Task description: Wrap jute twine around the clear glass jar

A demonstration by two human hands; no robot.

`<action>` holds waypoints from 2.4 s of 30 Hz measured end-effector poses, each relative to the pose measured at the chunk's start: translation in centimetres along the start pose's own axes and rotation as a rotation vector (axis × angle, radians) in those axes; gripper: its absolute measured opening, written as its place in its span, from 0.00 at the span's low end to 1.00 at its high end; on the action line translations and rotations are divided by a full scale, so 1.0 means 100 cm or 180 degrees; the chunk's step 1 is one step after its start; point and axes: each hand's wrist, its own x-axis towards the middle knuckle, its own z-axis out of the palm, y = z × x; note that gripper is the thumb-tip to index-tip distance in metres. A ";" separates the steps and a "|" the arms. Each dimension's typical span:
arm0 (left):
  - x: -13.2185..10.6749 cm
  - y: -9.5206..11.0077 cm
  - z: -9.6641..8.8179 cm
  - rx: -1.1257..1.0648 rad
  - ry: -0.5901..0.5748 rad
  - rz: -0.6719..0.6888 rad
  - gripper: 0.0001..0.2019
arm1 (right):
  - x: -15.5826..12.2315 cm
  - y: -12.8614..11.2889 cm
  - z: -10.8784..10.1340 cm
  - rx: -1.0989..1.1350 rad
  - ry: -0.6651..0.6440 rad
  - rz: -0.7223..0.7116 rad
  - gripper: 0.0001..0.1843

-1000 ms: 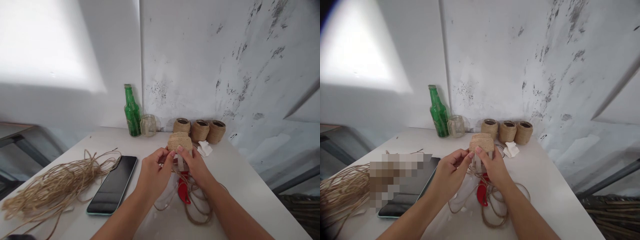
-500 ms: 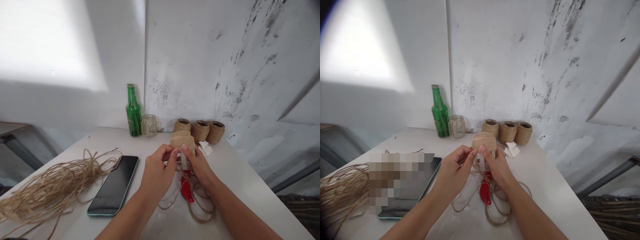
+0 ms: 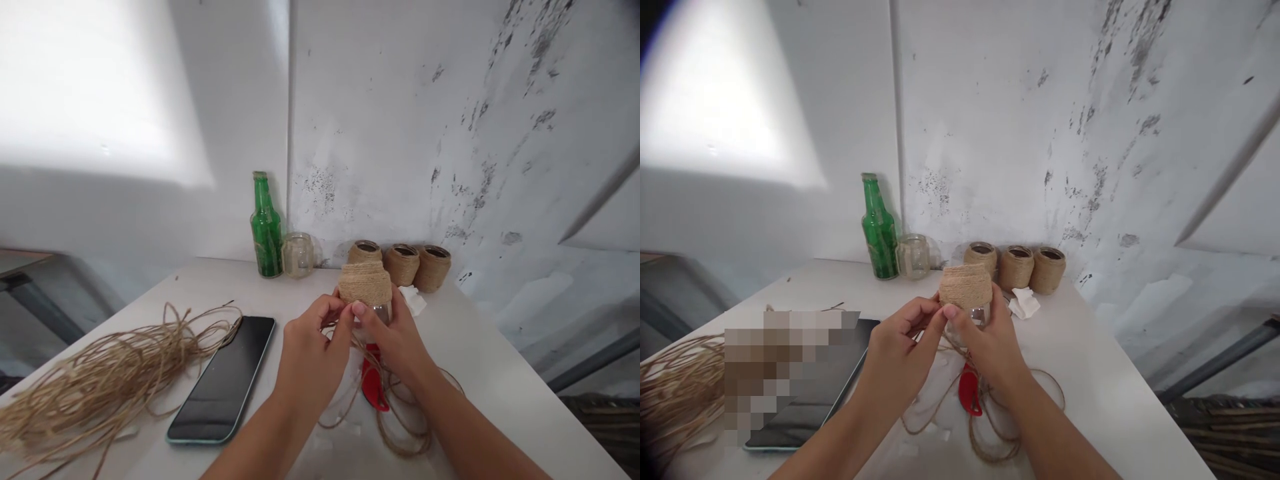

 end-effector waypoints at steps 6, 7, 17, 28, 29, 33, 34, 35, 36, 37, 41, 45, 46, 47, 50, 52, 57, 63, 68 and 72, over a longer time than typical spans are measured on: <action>0.002 -0.002 -0.001 -0.0190 -0.0055 -0.0152 0.13 | 0.002 0.005 0.002 0.0263 -0.0041 -0.0043 0.26; 0.003 -0.003 -0.001 -0.0202 -0.0075 -0.0155 0.13 | 0.002 0.005 0.001 0.0334 -0.0072 -0.0030 0.27; 0.002 -0.005 -0.002 -0.0324 -0.0072 -0.0141 0.12 | 0.003 0.002 -0.001 0.0479 -0.0093 0.0119 0.26; 0.001 -0.007 0.000 -0.0401 -0.0031 -0.0173 0.10 | 0.004 -0.006 -0.001 0.0573 -0.0123 0.0273 0.22; 0.001 -0.007 0.000 -0.0411 -0.0019 -0.0184 0.10 | 0.004 -0.005 -0.002 0.0561 -0.0135 0.0273 0.22; 0.003 -0.006 0.001 -0.0484 0.0000 -0.0209 0.09 | 0.006 0.004 -0.003 0.0495 -0.0094 0.0328 0.26; 0.003 -0.006 0.001 -0.0528 0.0001 -0.0212 0.09 | 0.006 0.006 -0.004 0.0484 -0.0043 0.0381 0.29; 0.003 -0.006 0.002 -0.0577 0.0003 -0.0225 0.09 | 0.006 0.007 -0.004 0.0472 0.0011 0.0434 0.31; 0.003 -0.005 0.002 -0.0630 0.0015 -0.0244 0.09 | 0.006 0.007 -0.004 0.0453 0.0052 0.0478 0.32; 0.003 -0.005 0.003 -0.0681 0.0037 -0.0265 0.09 | 0.006 0.006 -0.004 0.0420 0.0074 0.0505 0.32; 0.003 -0.004 0.004 -0.0803 0.0137 -0.0322 0.08 | 0.006 -0.002 -0.003 0.0282 0.0035 0.0398 0.25; 0.003 -0.005 0.004 -0.0768 0.0176 -0.0328 0.08 | 0.007 -0.005 -0.003 0.0253 -0.0125 0.0245 0.23; 0.003 -0.006 0.004 -0.0736 0.0164 -0.0299 0.08 | 0.007 -0.004 -0.003 0.0217 -0.0128 0.0225 0.24; 0.002 -0.007 0.004 -0.0691 0.0146 -0.0261 0.08 | 0.007 -0.003 -0.003 0.0186 -0.0104 0.0209 0.26; 0.001 -0.008 0.003 -0.0558 0.0065 -0.0159 0.08 | 0.006 0.001 -0.002 0.0243 0.0005 0.0287 0.28; 0.000 -0.009 0.002 -0.0493 0.0029 -0.0132 0.08 | 0.006 0.002 0.000 0.0392 0.0058 0.0403 0.28; 0.000 -0.010 0.001 -0.0321 -0.0045 -0.0095 0.08 | 0.005 -0.005 0.000 0.0536 0.0085 0.0724 0.29; 0.004 -0.011 0.002 -0.0485 -0.0009 -0.0183 0.08 | 0.005 0.000 0.000 0.0724 0.0196 0.0612 0.29; 0.005 -0.011 0.001 -0.0478 0.0091 -0.0136 0.08 | 0.006 0.004 -0.001 0.0808 0.0125 0.0660 0.31; 0.006 -0.008 0.002 -0.0581 0.0130 -0.0118 0.07 | 0.005 0.004 0.000 0.0825 0.0056 0.0590 0.28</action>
